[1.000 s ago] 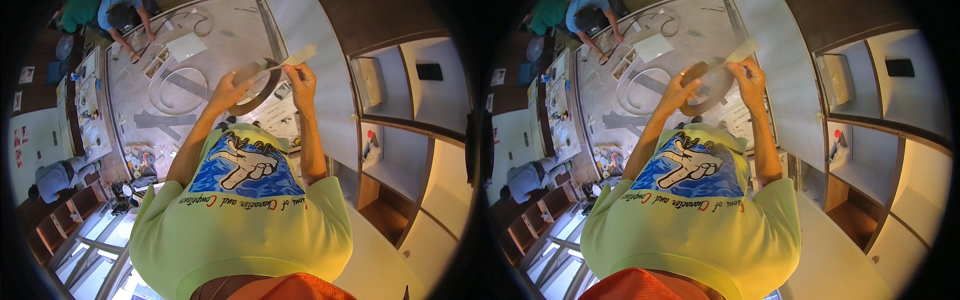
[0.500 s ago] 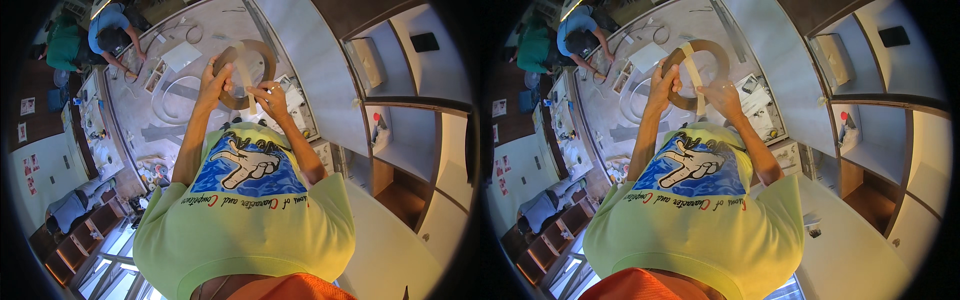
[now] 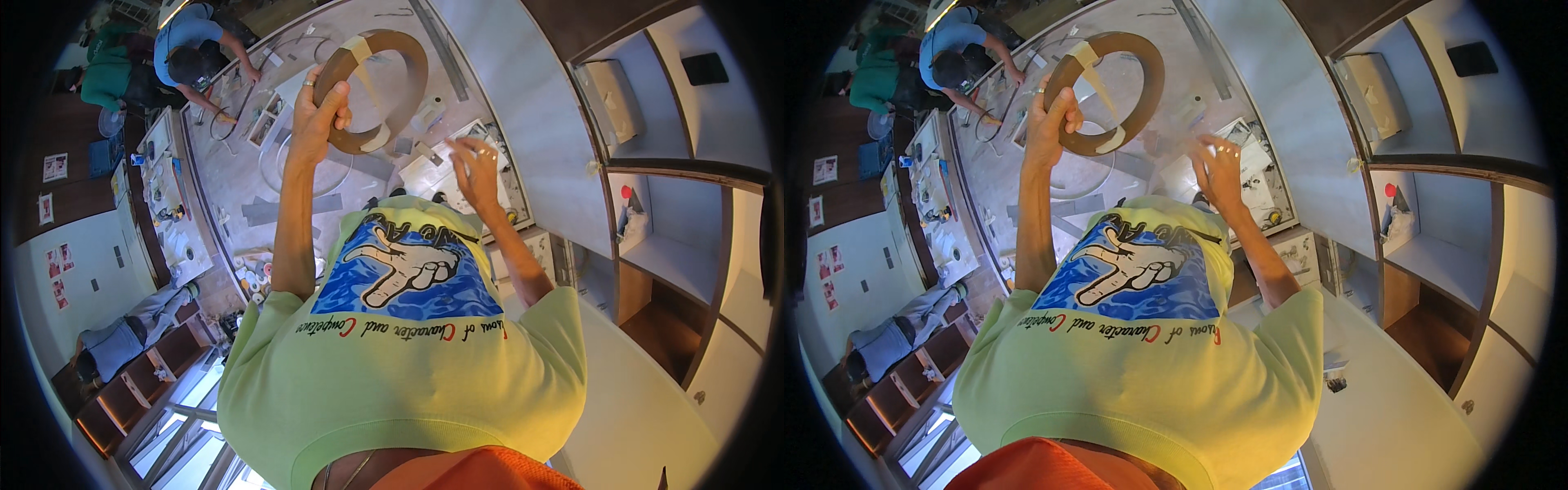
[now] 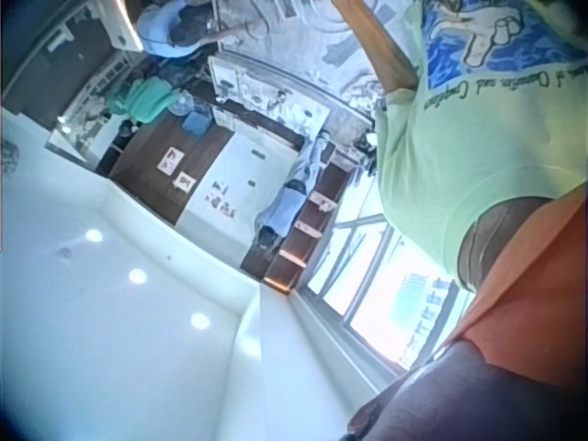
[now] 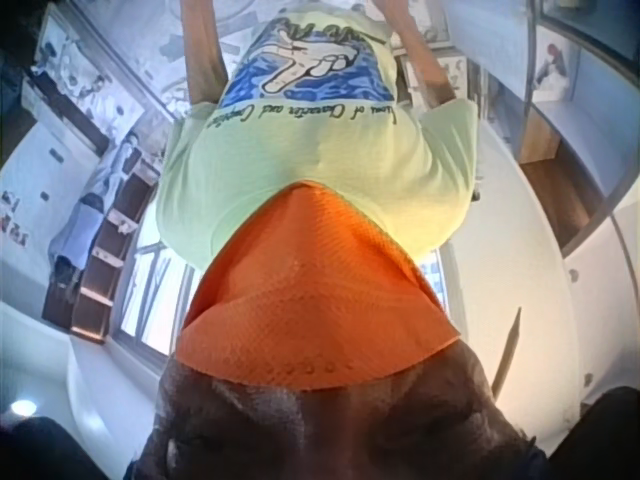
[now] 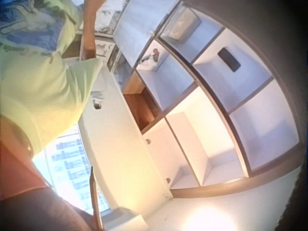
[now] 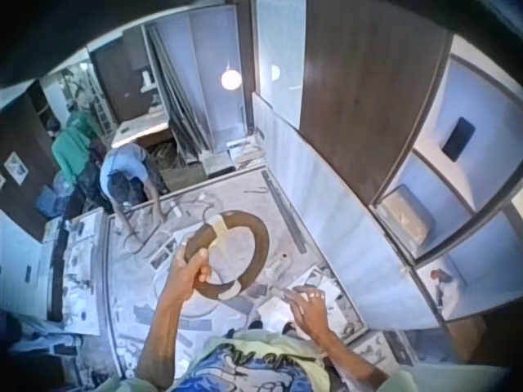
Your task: The person wipes a curved wooden trim piece with a cloth, then sits on the floor to peel off the protective backing from the adhesive side of the trim. The person continues to handle the trim piece while seated.
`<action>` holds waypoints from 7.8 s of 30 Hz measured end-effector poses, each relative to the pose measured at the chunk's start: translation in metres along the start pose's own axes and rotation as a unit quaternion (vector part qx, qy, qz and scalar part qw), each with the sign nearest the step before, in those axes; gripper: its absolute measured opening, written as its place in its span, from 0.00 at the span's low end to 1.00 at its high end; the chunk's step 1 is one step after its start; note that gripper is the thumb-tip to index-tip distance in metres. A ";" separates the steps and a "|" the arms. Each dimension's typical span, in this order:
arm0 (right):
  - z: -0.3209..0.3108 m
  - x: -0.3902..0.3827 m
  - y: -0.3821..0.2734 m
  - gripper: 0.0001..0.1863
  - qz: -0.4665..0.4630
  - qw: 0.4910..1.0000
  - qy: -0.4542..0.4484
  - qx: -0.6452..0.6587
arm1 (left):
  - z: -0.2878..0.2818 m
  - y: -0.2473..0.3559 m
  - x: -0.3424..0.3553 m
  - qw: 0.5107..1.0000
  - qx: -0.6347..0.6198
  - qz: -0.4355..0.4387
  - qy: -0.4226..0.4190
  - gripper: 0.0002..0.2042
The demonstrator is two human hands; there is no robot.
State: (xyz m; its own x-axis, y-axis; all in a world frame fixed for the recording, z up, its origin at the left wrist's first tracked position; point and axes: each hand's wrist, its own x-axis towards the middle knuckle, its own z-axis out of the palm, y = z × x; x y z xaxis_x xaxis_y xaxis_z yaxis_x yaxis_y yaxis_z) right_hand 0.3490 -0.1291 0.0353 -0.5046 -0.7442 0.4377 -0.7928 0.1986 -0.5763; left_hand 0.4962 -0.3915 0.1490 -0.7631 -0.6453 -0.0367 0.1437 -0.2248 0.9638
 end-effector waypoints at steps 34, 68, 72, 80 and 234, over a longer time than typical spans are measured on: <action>-0.003 0.117 0.045 0.27 0.155 0.816 -0.436 0.347 | 0.039 -0.064 -0.039 0.899 0.324 -0.018 -0.295 0.25; -0.421 0.333 0.578 0.58 0.410 0.447 0.625 -0.491 | 0.096 -0.071 -0.090 0.918 0.328 -0.222 0.035 0.29; -0.423 0.326 0.561 0.56 0.430 0.543 0.593 -0.412 | 0.095 -0.075 -0.090 0.920 0.337 -0.196 0.043 0.29; -0.412 0.318 0.516 0.56 0.389 0.594 0.620 -0.332 | 0.101 -0.079 -0.087 0.927 0.330 -0.161 0.069 0.30; 0.180 0.240 -0.007 0.29 -0.033 0.592 -0.801 0.084 | -0.101 0.036 -0.016 0.896 0.370 -0.045 -0.243 0.23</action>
State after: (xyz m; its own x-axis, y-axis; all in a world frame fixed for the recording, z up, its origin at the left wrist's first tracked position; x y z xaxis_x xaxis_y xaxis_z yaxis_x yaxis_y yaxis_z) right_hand 0.2946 -0.4243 0.0197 0.6036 -0.4236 -0.6755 -0.6797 0.1696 -0.7136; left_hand 0.5777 -0.4631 0.1577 -0.9604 -0.2148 -0.1773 -0.2522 0.4010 0.8807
